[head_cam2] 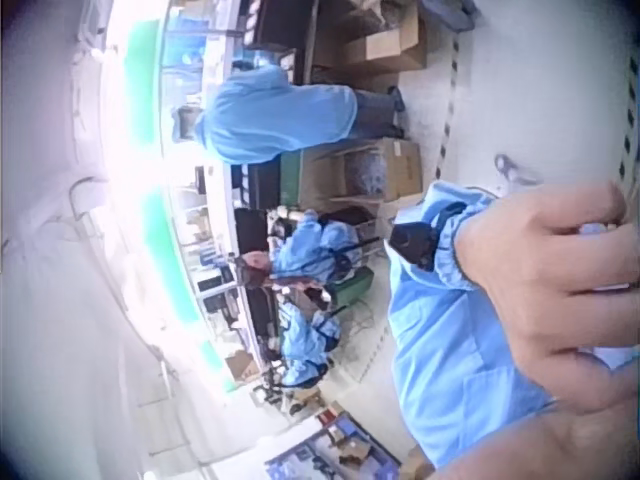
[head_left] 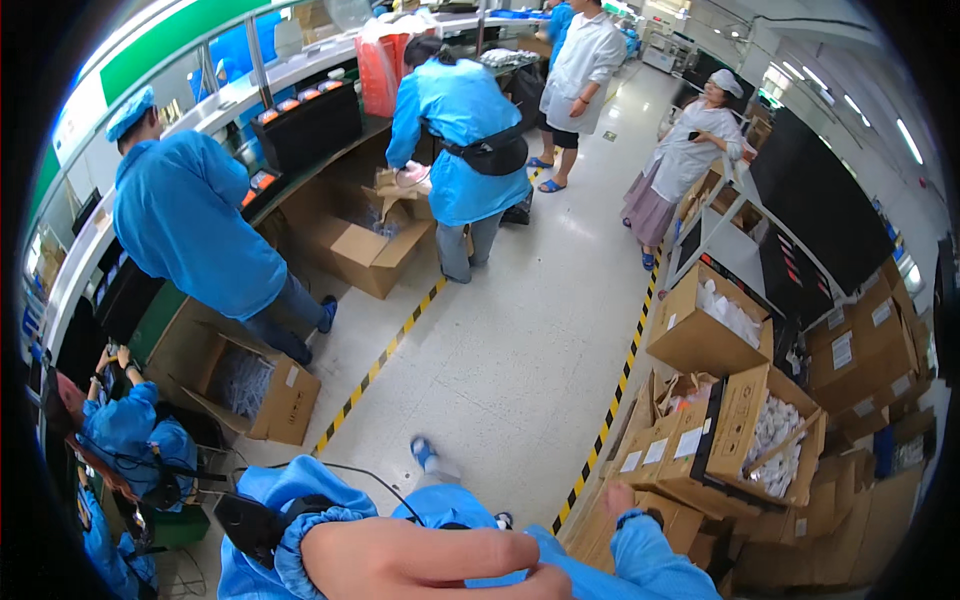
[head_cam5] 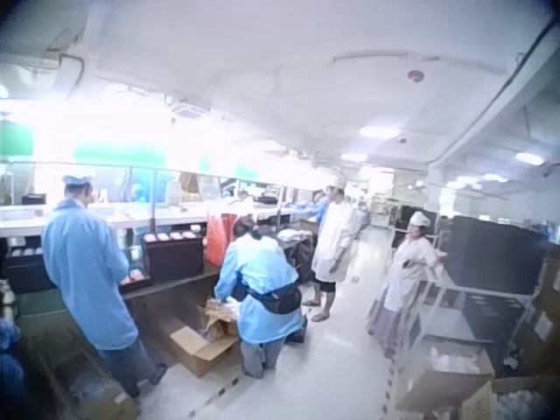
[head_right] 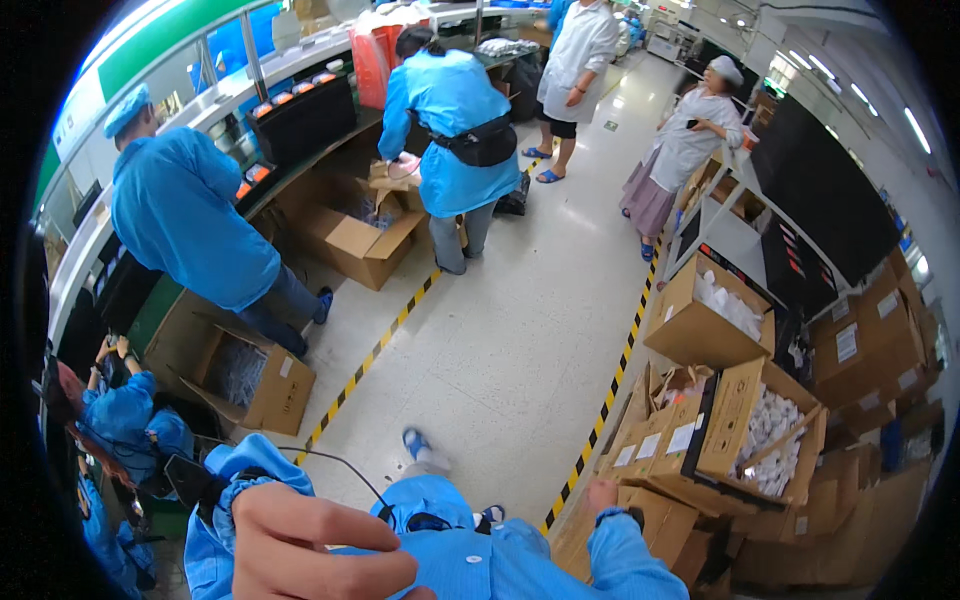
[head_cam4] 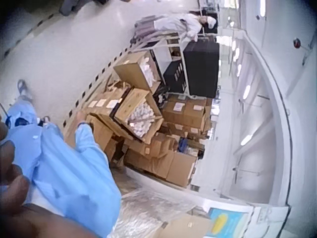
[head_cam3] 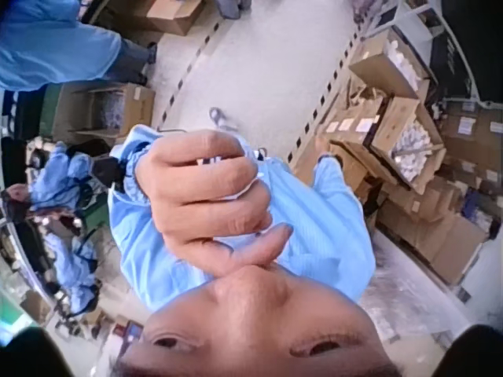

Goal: Applying security or warning stickers to electronics product boxes and organizing them on the assembly line.

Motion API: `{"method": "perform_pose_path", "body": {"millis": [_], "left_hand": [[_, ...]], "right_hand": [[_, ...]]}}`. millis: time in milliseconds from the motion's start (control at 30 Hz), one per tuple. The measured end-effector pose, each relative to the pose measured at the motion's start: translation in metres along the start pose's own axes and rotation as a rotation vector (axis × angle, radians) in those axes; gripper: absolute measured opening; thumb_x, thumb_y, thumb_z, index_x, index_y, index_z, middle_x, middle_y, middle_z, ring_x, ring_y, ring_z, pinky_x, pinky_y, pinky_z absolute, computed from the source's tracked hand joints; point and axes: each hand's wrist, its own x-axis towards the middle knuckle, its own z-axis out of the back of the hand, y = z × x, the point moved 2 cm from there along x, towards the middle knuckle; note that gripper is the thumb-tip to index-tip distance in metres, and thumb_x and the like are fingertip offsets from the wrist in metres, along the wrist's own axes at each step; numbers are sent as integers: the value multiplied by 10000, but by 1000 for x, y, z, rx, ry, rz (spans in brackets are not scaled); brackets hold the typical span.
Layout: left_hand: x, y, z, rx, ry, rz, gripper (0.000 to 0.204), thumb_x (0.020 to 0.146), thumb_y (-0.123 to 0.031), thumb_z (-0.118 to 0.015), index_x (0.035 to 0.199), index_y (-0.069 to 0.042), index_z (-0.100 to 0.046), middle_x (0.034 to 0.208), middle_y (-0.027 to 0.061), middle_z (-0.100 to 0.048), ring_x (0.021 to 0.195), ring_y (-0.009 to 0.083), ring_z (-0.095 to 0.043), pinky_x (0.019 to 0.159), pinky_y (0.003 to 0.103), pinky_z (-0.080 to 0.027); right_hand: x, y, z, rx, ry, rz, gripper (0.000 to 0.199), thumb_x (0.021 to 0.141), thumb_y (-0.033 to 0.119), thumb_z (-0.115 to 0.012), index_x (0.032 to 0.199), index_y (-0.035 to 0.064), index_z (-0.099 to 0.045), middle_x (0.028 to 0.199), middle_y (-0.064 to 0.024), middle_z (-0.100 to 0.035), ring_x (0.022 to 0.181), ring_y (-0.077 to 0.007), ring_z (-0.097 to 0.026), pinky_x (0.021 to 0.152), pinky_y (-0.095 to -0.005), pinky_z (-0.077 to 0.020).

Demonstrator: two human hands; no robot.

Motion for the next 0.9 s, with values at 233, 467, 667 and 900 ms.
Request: {"method": "perform_pose_path", "body": {"millis": [233, 467, 667, 900], "left_hand": [[-44, 145, 73, -139, 315, 361, 112, 773, -7, -640, 871, -60, -641, 678, 53, -580, 590, 180, -553, 513, 291, -439], [-245, 256, 73, -248, 35, 1528, 38, 810, -20, -645, 833, -20, -615, 703, 30, -612, 643, 130, -588, 605, 257, -468], [-364, 276, 51, -677, -244, 2222, 65, 865, -44, -636, 871, -34, -572, 752, 1, -600, 672, 65, -546, 620, 204, -441], [-393, 351, 5, -642, 47, 2107, 121, 847, -29, -641, 883, -47, -526, 768, -18, -581, 689, 49, -536, 588, 201, -416]], "right_hand": [[56, 146, -102, 273, 263, -95, 217, 906, 135, -572, 1107, 54, -587, 821, -83, -648, 640, -193, -629, 510, -315, -493], [6, 181, -162, -463, 324, 61, 317, 843, 314, -662, 981, 35, -722, 906, -110, -714, 790, -223, -672, 742, -334, -539], [30, 190, -162, -483, 232, -111, 360, 819, 353, -659, 1000, 50, -728, 951, -136, -724, 893, -216, -683, 849, -311, -514], [120, 244, -188, -412, 278, -30, 351, 825, 343, -645, 1018, 62, -728, 968, -142, -724, 928, -219, -682, 870, -306, -509]]}}
